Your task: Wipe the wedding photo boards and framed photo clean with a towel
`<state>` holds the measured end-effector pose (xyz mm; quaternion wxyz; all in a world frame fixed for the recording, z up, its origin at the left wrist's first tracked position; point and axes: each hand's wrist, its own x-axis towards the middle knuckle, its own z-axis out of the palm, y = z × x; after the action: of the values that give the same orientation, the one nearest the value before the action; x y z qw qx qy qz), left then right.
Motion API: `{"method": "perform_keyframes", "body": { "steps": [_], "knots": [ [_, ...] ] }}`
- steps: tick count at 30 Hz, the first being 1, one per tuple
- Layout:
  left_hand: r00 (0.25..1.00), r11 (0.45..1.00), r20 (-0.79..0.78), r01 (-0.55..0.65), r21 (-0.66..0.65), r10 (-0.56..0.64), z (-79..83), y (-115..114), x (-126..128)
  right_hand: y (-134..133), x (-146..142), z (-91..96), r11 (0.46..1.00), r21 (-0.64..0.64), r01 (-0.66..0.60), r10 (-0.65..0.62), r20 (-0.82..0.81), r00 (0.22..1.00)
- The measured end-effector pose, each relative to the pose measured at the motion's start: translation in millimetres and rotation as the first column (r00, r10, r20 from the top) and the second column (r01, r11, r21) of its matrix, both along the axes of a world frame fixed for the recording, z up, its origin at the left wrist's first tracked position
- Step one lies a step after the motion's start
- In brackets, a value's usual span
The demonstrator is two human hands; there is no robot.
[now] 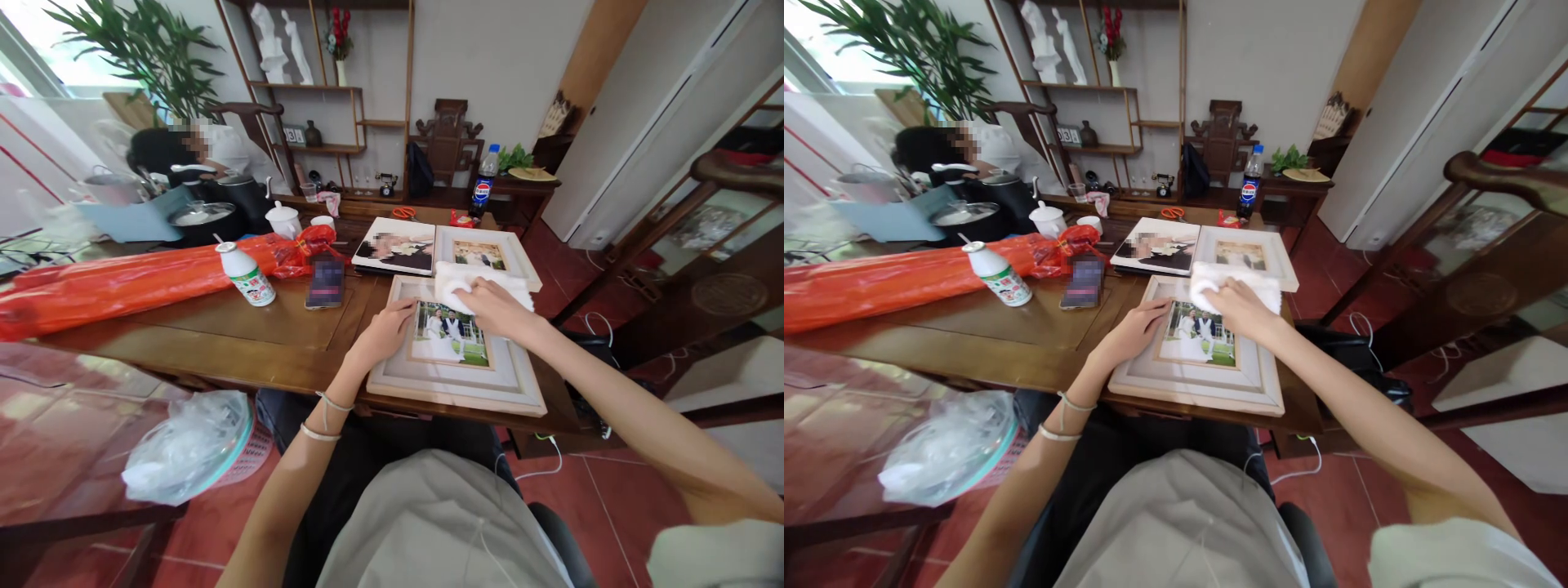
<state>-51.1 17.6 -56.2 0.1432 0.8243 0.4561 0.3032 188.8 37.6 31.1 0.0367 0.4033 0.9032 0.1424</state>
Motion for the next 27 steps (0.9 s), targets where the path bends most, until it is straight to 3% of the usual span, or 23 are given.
{"method": "perform_keyframes", "body": {
  "steps": [3,6,10,14,17,19,21,24,27],
  "knots": [
    [1.0,1.0,0.001,-0.011,0.001,0.011,-0.2,-0.4,0.0,-1.6,19.4,2.6,0.996,-0.004,0.09,-0.09,0.032,0.995],
    [1.0,1.0,0.004,-0.021,-0.002,0.021,-0.2,-0.8,0.0,-13.0,24.3,-0.9,0.995,-0.037,0.097,-0.097,0.012,0.995],
    [1.0,1.0,-0.007,-0.012,-0.002,0.012,-0.6,-1.0,-0.5,-63.7,13.8,-1.1,0.993,-0.118,0.003,-0.008,-0.045,0.999],
    [1.0,1.0,-0.004,-0.018,-0.002,0.018,-1.8,-0.7,-1.0,-127.3,2.6,13.4,0.942,-0.288,-0.173,0.127,-0.171,0.977],
    [1.0,1.0,0.001,-0.018,-0.001,0.018,-2.0,-0.5,-1.1,-141.0,3.5,23.2,0.907,-0.36,-0.22,0.132,-0.254,0.958],
    [1.0,1.0,-0.002,-0.017,-0.003,0.017,-1.5,-0.7,-1.2,-129.5,10.0,27.5,0.947,-0.294,-0.128,0.043,-0.279,0.959],
    [1.0,1.0,-0.007,-0.018,-0.003,0.018,-0.8,-0.9,-1.3,-109.1,19.7,31.3,0.996,-0.088,0.021,-0.048,-0.318,0.947],
    [1.0,1.0,-0.014,-0.012,0.001,0.012,-0.2,-1.1,-1.3,-78.7,35.1,32.9,0.961,0.234,0.145,-0.053,-0.362,0.931],
    [1.0,1.0,-0.013,-0.01,0.003,0.01,-0.6,-1.2,-1.0,-57.0,44.7,18.8,0.957,0.273,0.098,-0.016,-0.29,0.957]
  ]
}}
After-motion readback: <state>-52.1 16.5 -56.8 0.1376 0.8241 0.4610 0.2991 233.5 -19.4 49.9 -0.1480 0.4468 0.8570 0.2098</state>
